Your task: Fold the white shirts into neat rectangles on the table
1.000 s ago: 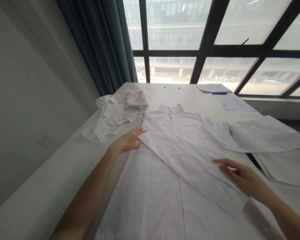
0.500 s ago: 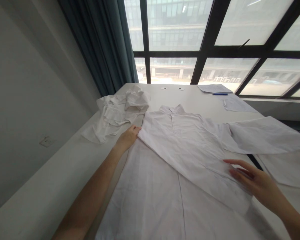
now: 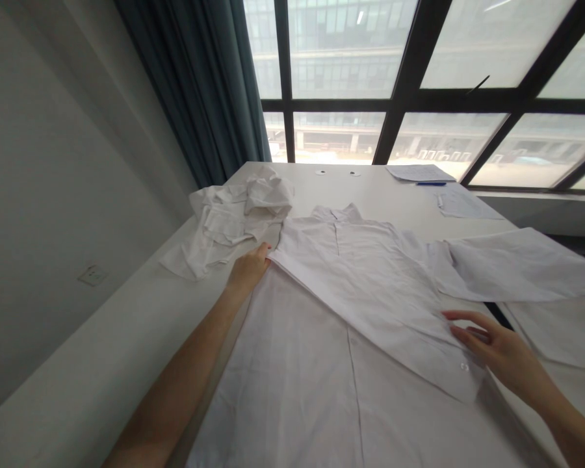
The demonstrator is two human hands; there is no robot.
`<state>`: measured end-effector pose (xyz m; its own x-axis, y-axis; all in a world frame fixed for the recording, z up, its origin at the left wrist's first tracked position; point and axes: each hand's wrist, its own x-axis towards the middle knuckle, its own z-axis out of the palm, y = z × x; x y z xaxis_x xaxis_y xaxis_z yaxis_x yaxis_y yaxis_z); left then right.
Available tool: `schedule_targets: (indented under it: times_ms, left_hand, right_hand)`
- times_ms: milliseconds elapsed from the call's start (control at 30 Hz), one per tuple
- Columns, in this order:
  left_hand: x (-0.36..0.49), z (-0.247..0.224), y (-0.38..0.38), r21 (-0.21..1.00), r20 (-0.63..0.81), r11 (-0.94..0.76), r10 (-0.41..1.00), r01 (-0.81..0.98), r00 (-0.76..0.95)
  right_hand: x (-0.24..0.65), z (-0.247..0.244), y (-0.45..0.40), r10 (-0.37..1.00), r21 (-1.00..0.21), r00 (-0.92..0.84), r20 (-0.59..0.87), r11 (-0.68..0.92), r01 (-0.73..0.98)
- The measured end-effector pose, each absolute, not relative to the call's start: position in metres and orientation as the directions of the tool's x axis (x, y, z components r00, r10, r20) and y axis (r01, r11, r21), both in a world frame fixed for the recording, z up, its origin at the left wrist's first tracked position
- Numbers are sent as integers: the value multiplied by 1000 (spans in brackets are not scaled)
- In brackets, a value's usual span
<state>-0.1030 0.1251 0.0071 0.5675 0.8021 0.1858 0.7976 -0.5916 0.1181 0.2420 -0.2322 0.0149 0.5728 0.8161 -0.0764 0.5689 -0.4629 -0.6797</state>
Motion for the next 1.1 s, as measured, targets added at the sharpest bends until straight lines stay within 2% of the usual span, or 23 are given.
schedule_targets:
  times_ms: [100, 267, 333, 433, 500, 567, 700, 767, 833, 1000, 1100]
  left_hand:
    - [-105, 11, 127, 101, 219, -559, 819, 823, 530]
    - [-110, 11, 133, 244, 177, -588, 809, 771, 561]
    - [-112, 8, 135, 256, 165, -608, 793, 751, 586]
    - [-113, 3, 138, 238, 162, -666, 745, 707, 647]
    - [-113, 1, 140, 243, 178, -696, 717, 676, 674]
    - [-112, -1, 141, 248, 200, -707, 706, 662, 679]
    - [-112, -3, 140, 214, 231, -704, 710, 677, 665]
    - [-112, -5, 140, 192, 254, -706, 706, 681, 660]
    - [-112, -6, 139, 166, 270, -710, 700, 684, 661]
    - [-114, -6, 138, 61, 299, -713, 681, 699, 668]
    - [-115, -6, 138, 40, 338, -693, 687, 720, 643]
  right_hand:
    - [240, 21, -233, 796, -688, 596, -103, -490, 535]
    - [237, 13, -230, 837, -717, 526, -149, -457, 525]
    - [241, 6, -228, 845, -698, 497, -195, -476, 535]
    - [250, 5, -218, 885, -552, 450, -117, -435, 712]
    - [251, 14, -200, 924, -420, 382, 1, -346, 839]
    - [245, 27, -170, 959, -349, 271, 76, -230, 909]
    - [215, 47, -82, 996, -396, -30, 85, 61, 916]
    - [197, 45, -32, 985, -482, -125, 122, 169, 860]
    - [180, 38, 15, 984, -557, -103, 143, 166, 813]
    - [143, 11, 102, 991, -588, -29, 128, 100, 803]
    - [128, -2, 130, 995, -599, 12, 95, 47, 799]
